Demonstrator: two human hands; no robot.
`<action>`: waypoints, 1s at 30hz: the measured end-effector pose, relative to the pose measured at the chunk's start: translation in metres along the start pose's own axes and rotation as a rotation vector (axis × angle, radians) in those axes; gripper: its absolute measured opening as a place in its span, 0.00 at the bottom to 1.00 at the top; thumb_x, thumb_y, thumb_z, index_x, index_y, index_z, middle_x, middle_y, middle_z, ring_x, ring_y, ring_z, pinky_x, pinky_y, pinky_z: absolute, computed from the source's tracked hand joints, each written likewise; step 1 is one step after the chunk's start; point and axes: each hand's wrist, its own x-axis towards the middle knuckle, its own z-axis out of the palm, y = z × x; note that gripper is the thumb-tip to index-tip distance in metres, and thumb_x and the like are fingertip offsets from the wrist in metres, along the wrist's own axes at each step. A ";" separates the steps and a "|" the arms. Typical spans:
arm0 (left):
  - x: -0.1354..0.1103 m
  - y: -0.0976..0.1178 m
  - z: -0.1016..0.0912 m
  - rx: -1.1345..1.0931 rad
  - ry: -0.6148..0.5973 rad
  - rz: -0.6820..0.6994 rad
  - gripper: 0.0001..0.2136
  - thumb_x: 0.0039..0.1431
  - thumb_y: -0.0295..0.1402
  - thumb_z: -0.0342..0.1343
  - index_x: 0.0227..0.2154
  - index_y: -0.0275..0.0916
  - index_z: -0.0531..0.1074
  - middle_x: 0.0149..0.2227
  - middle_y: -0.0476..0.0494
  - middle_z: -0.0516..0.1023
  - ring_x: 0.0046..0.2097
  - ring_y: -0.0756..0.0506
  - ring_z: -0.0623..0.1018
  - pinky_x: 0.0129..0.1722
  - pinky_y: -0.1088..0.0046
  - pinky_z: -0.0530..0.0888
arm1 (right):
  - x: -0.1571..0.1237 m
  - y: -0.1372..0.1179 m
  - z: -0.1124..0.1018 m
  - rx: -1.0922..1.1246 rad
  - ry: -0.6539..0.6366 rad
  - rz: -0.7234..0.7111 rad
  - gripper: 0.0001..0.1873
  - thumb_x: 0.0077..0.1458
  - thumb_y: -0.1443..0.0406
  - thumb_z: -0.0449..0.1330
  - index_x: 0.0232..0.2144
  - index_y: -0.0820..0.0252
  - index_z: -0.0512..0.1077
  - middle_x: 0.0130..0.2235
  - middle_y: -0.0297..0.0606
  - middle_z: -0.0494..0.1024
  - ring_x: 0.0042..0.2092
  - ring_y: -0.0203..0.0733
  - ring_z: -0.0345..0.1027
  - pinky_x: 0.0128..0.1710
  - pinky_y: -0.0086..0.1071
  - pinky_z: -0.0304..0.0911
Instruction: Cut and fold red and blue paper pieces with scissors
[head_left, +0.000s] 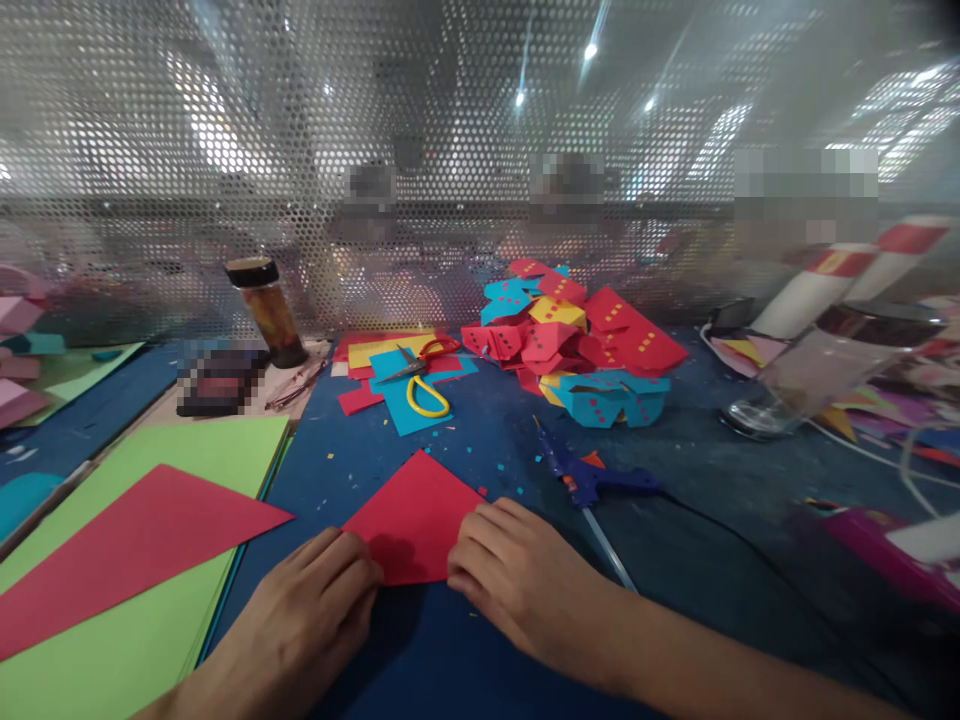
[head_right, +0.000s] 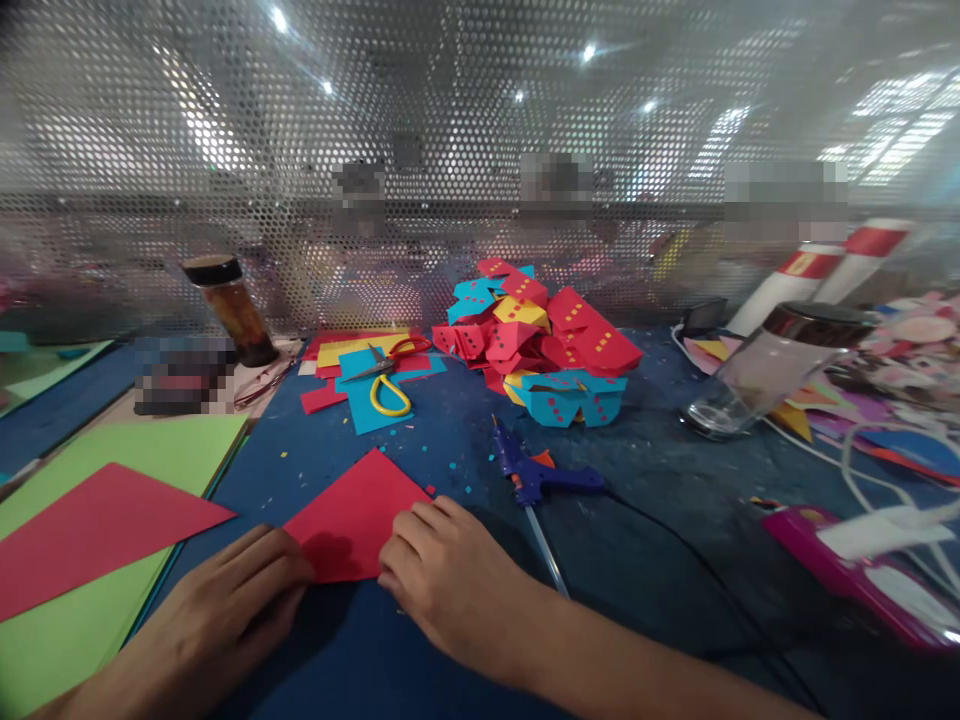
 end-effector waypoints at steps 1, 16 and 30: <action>0.000 0.000 0.000 -0.001 0.000 -0.008 0.10 0.66 0.22 0.43 0.36 0.39 0.69 0.32 0.45 0.72 0.32 0.45 0.71 0.30 0.69 0.70 | 0.000 0.000 0.000 0.004 0.002 0.004 0.07 0.65 0.67 0.52 0.35 0.60 0.69 0.35 0.37 0.72 0.38 0.41 0.63 0.41 0.37 0.57; -0.009 -0.004 -0.003 0.049 -0.111 -0.104 0.11 0.64 0.21 0.41 0.35 0.40 0.66 0.33 0.46 0.70 0.33 0.44 0.71 0.31 0.66 0.69 | -0.001 0.000 0.001 0.018 -0.011 0.022 0.06 0.65 0.67 0.52 0.36 0.59 0.69 0.36 0.37 0.72 0.38 0.41 0.63 0.43 0.37 0.55; -0.014 -0.010 -0.011 0.157 -0.160 -0.103 0.11 0.64 0.22 0.42 0.32 0.41 0.66 0.31 0.48 0.69 0.31 0.45 0.72 0.29 0.68 0.66 | 0.001 0.001 0.001 0.016 -0.008 0.004 0.07 0.65 0.67 0.52 0.35 0.59 0.69 0.36 0.37 0.72 0.37 0.41 0.63 0.42 0.38 0.56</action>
